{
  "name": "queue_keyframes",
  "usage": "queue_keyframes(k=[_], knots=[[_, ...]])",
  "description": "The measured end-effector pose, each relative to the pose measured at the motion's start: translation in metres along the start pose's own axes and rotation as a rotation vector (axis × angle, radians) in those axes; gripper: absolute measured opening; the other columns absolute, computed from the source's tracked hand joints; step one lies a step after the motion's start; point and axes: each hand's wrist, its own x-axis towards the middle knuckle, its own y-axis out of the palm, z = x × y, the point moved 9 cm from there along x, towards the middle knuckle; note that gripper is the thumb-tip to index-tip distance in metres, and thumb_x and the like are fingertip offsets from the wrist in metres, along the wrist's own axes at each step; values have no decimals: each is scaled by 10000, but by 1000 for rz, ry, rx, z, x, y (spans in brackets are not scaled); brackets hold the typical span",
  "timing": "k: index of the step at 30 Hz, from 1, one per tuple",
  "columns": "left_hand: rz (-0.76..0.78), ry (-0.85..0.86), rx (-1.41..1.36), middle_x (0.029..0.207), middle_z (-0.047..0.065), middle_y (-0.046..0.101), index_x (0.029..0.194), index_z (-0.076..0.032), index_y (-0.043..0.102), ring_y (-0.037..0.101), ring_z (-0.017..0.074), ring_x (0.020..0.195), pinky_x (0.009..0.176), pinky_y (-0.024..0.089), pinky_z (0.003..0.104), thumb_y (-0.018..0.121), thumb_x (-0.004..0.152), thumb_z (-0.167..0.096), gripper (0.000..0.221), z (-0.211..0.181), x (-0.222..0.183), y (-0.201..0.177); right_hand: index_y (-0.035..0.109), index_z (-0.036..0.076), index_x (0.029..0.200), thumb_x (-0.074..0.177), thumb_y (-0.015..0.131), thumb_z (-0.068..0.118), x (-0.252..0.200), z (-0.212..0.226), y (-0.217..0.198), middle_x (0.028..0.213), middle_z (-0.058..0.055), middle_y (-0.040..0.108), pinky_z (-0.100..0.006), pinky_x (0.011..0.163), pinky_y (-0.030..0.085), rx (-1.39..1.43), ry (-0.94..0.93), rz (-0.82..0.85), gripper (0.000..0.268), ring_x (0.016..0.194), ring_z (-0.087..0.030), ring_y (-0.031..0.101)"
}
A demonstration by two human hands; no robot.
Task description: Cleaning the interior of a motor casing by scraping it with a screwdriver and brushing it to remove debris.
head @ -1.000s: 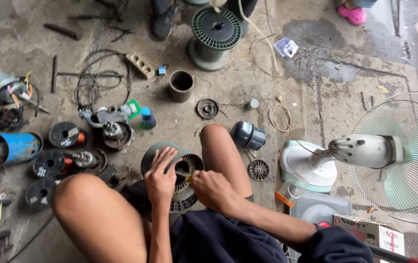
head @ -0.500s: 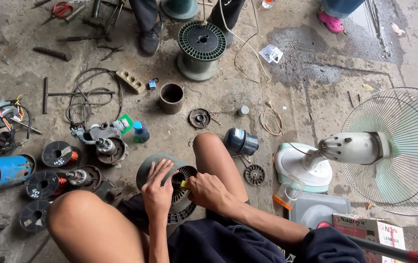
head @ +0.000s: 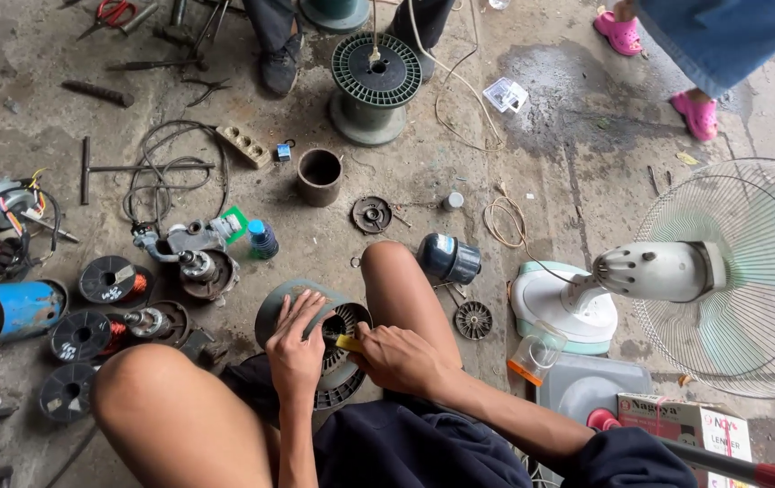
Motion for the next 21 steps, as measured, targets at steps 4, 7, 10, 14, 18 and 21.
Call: queue_keyframes(k=[4, 7, 10, 14, 18, 21], knots=[[-151, 59, -2, 1063, 103, 796, 1005, -71, 800, 736, 268, 1089, 1071, 522, 417, 881, 775, -84, 245, 7, -4, -3, 523, -108, 1286, 932, 548, 158, -1, 3, -9, 847, -234, 735, -548, 614, 601, 38, 165, 253, 443, 775, -438, 755], [-183, 32, -27, 1047, 108, 799, 990, -67, 806, 746, 267, 1069, 1067, 523, 415, 878, 782, -86, 220, 9, -5, -6, 576, -58, 1229, 970, 542, 253, -18, 14, -30, 819, -237, 741, -527, 586, 596, -20, 144, 239, 406, 754, -431, 764], [-175, 34, -14, 1059, 113, 795, 996, -63, 804, 740, 279, 1070, 1061, 527, 422, 868, 797, -103, 212, 10, -5, -8, 611, 16, 1071, 985, 505, 298, -19, 25, -21, 725, -137, 719, -428, 491, 583, -265, 78, 186, 313, 628, -331, 747], [-164, 21, -17, 1062, 117, 791, 990, -61, 805, 739, 279, 1070, 1069, 522, 425, 861, 793, -94, 208, 16, -9, -6, 591, 18, 954, 940, 510, 249, 11, 21, 16, 638, -108, 662, -405, 446, 557, -332, 2, 113, 244, 554, -313, 716], [-178, 26, -13, 1051, 110, 796, 983, -66, 810, 742, 266, 1070, 1071, 521, 406, 867, 787, -91, 206, 20, -5, -9, 601, 23, 918, 922, 498, 235, 3, 31, 1, 632, -89, 640, -380, 435, 546, -441, -62, 124, 236, 553, -285, 703], [-179, 2, -20, 1058, 107, 795, 986, -67, 811, 740, 264, 1077, 1077, 516, 405, 867, 792, -89, 203, 19, -9, -11, 589, 40, 942, 924, 504, 244, -15, 35, -1, 648, -80, 640, -380, 451, 559, -459, -52, 172, 222, 567, -280, 707]])
